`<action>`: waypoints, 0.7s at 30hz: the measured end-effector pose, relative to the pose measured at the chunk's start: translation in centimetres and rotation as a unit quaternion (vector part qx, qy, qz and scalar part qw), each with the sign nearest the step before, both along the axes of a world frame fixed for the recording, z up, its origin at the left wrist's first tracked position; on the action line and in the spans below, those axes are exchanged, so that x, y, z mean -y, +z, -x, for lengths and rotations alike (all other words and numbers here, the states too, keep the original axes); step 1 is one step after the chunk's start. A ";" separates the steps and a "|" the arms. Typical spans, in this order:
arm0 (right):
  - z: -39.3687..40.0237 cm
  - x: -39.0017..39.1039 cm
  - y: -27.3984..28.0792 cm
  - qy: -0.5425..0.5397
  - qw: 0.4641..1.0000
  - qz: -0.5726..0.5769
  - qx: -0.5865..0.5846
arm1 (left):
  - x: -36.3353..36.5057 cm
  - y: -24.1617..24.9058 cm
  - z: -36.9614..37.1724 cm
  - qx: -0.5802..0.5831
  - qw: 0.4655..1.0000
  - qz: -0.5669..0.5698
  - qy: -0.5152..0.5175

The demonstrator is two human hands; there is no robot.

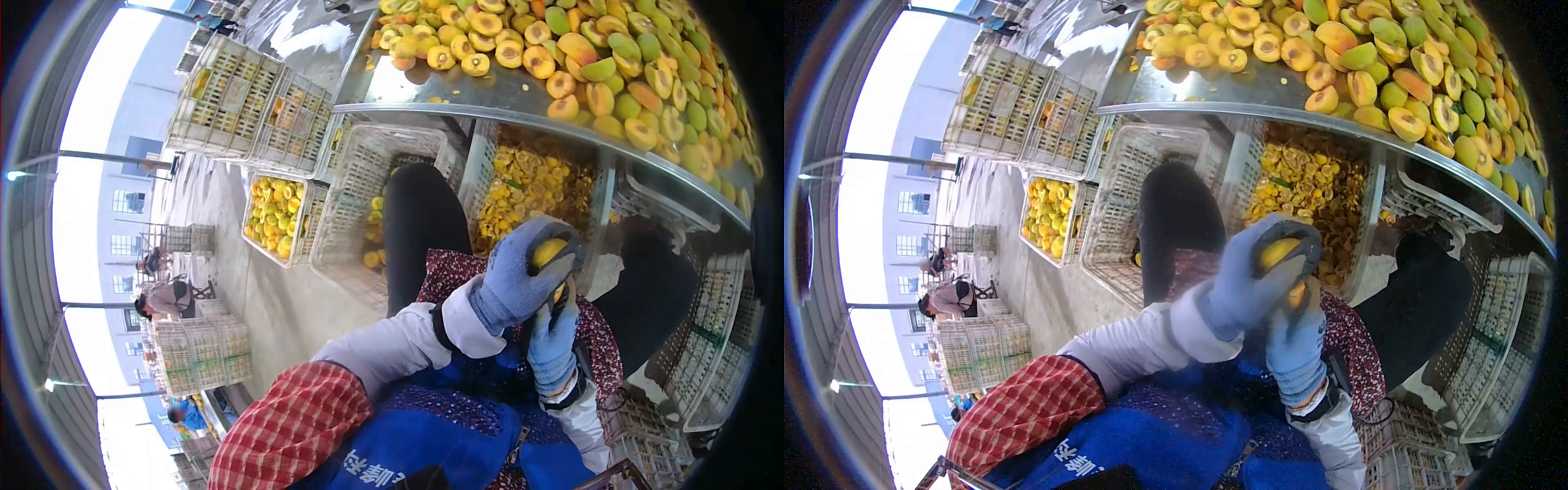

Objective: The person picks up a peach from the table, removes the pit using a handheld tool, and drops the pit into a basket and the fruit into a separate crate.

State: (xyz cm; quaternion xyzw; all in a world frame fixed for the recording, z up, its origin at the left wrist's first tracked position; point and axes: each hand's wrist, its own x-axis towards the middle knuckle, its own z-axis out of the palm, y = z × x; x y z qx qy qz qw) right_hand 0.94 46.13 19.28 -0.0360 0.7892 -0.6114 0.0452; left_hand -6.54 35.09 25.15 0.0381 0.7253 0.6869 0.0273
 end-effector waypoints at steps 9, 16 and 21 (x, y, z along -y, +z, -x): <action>-0.2 0.4 -1.6 -0.008 0.976 0.172 0.134 | 0.8 -0.7 1.9 0.035 0.985 0.134 -0.101; -0.2 0.3 -0.3 0.000 1.000 0.013 -0.021 | -0.1 -1.3 0.9 0.066 0.998 0.009 -0.011; -0.4 0.8 -1.4 -0.019 0.996 0.030 -0.078 | 1.0 -1.1 1.5 0.049 0.994 0.057 -0.079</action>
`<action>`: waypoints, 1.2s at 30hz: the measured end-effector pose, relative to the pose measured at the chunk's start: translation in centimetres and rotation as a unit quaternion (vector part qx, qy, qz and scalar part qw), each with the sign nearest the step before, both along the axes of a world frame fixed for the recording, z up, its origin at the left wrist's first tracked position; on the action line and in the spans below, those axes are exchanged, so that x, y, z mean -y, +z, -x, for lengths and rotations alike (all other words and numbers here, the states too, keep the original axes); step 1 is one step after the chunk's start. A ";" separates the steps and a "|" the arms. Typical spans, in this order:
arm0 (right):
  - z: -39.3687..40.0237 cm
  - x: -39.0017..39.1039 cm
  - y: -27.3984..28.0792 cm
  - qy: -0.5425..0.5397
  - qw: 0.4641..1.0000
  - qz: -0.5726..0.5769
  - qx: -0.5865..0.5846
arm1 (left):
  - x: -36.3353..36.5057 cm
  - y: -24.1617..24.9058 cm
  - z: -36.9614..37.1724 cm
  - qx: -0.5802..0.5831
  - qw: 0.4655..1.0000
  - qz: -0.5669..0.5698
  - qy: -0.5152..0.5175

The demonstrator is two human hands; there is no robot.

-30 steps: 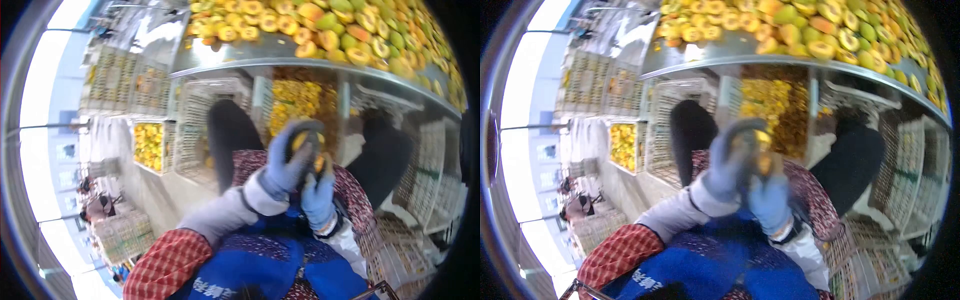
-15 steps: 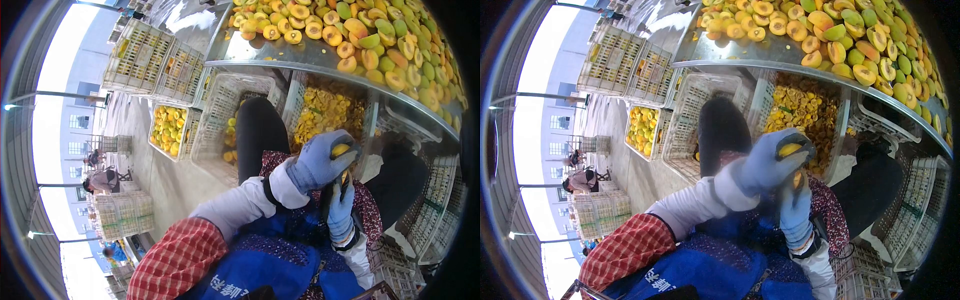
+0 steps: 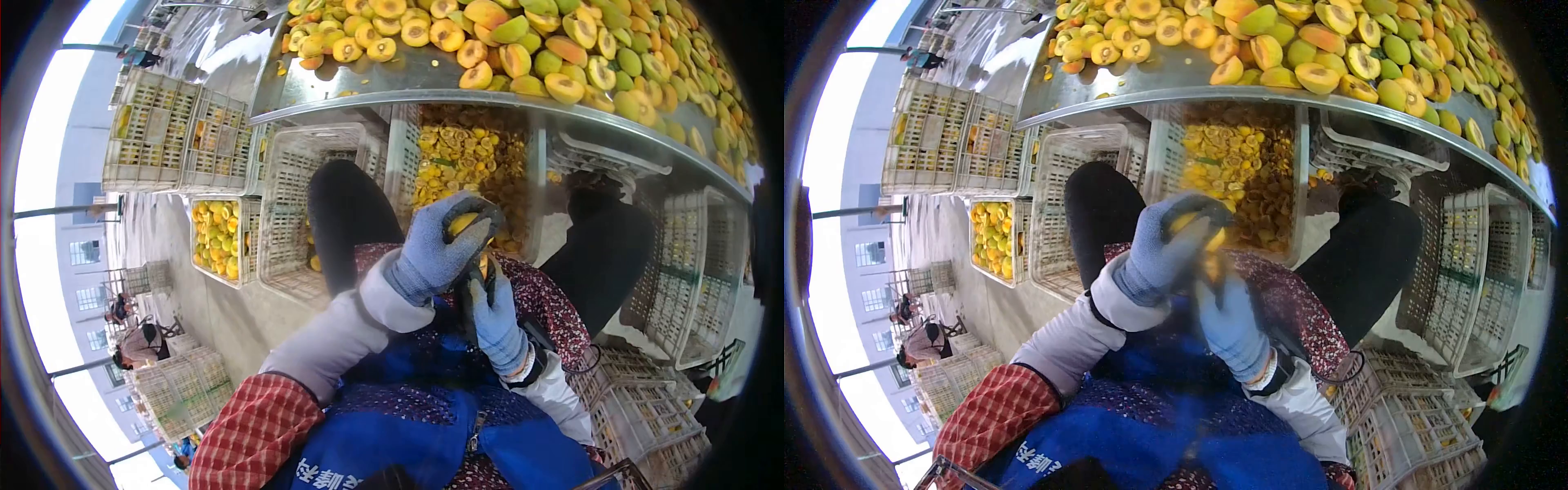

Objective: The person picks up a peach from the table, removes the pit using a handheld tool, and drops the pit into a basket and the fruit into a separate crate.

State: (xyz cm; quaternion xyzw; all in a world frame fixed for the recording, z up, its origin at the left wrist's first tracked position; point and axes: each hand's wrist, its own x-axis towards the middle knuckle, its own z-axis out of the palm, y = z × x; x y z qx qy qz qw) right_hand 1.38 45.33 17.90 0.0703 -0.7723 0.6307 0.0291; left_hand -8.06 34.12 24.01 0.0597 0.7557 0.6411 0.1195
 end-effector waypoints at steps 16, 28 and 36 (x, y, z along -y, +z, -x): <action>0.3 -0.1 2.2 0.034 0.809 0.430 0.399 | 0.3 0.8 0.3 -0.017 0.996 -0.051 -0.072; 1.5 -0.9 5.6 0.089 0.718 0.499 0.476 | 1.3 1.8 0.4 -0.092 0.989 0.049 -0.106; 1.8 -1.2 5.7 0.189 0.553 0.624 0.519 | 2.0 1.0 0.9 -0.093 0.978 0.028 -0.185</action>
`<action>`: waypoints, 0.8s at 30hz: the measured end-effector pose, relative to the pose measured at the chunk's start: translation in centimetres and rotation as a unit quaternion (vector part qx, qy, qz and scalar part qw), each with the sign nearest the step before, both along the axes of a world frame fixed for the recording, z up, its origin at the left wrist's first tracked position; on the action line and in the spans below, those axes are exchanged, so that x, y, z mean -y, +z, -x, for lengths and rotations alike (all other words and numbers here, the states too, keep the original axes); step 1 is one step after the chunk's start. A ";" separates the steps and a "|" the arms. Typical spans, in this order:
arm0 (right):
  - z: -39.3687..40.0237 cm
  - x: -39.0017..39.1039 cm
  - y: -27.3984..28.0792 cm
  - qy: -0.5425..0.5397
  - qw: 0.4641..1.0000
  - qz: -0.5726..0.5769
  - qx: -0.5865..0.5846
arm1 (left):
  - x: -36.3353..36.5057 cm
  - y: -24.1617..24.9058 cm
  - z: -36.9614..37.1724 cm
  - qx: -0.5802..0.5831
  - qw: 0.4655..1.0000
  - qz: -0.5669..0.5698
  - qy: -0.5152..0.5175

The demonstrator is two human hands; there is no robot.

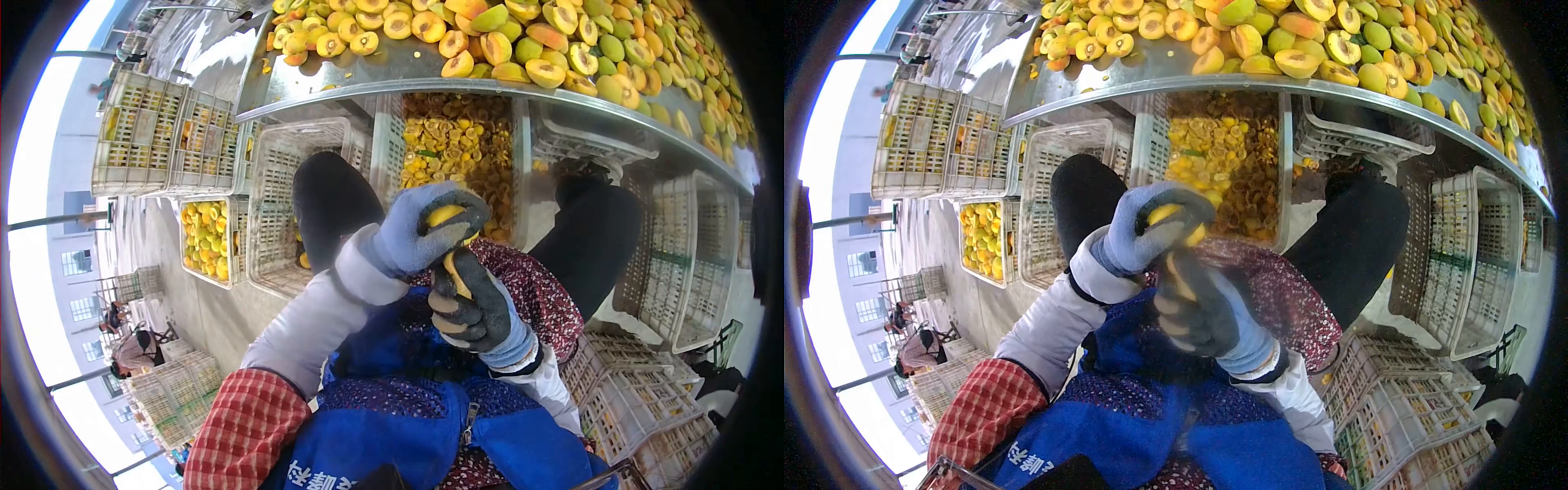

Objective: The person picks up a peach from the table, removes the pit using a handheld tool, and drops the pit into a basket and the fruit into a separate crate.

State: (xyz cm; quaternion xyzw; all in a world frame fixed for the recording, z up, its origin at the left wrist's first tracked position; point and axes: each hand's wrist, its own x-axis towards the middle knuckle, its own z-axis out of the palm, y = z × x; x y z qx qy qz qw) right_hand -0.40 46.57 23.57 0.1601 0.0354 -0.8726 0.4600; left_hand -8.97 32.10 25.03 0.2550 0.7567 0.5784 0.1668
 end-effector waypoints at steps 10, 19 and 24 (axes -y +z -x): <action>-0.9 0.5 -3.5 0.005 0.996 0.089 -0.008 | 0.6 -3.5 -2.3 0.182 0.957 -0.156 0.166; 1.9 0.9 -3.1 -0.033 0.965 -0.255 0.056 | 6.4 -2.0 -2.3 0.256 0.859 -0.330 0.295; 1.3 -0.5 -4.1 -0.067 0.995 0.049 -0.049 | 21.7 -2.3 -0.8 0.054 0.825 0.265 0.495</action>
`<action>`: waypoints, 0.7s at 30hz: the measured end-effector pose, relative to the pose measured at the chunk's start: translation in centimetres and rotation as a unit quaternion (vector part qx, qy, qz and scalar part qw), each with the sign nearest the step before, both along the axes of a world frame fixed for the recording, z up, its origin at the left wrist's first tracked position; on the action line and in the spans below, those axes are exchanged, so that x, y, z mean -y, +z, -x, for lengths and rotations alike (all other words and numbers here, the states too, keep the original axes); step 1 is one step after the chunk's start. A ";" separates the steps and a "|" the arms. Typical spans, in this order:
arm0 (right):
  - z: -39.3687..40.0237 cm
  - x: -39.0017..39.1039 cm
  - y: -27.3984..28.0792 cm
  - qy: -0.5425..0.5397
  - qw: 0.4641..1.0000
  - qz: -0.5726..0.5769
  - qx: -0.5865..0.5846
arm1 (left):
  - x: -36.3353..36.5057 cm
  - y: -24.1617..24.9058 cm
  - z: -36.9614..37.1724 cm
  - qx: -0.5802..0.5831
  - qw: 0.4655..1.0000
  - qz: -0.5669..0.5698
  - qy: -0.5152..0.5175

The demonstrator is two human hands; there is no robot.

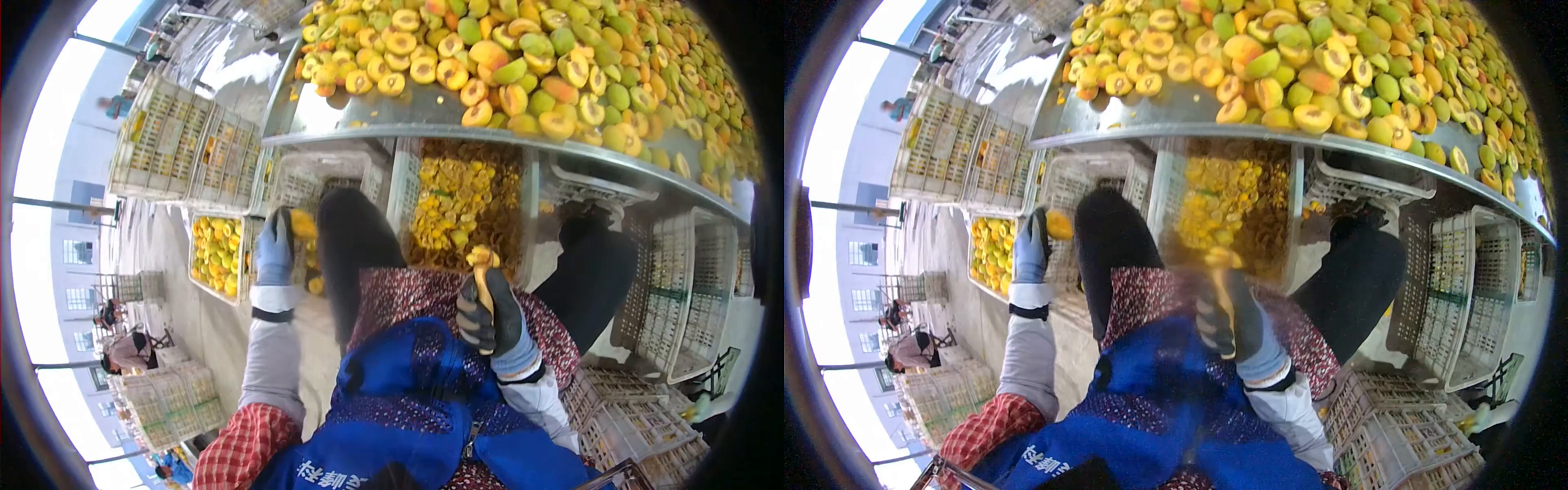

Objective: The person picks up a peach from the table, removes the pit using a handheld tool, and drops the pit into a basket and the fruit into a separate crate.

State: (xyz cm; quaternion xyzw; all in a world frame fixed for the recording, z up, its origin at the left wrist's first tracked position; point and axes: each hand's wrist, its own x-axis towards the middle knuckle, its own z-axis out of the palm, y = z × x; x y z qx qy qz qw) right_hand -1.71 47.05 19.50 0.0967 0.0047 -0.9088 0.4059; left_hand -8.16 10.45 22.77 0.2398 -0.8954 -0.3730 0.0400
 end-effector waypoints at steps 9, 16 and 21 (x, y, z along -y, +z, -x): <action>1.9 0.6 -1.1 0.009 0.998 0.002 0.060 | -10.1 0.6 15.7 0.063 0.962 0.172 -0.202; 2.8 -0.7 -4.2 -0.070 0.992 -0.044 0.092 | -11.4 -9.0 32.9 0.160 0.935 0.270 -0.164; 4.0 -0.5 -2.5 -0.060 0.991 -0.043 0.111 | -13.9 -5.7 27.3 -0.026 0.916 0.173 -0.360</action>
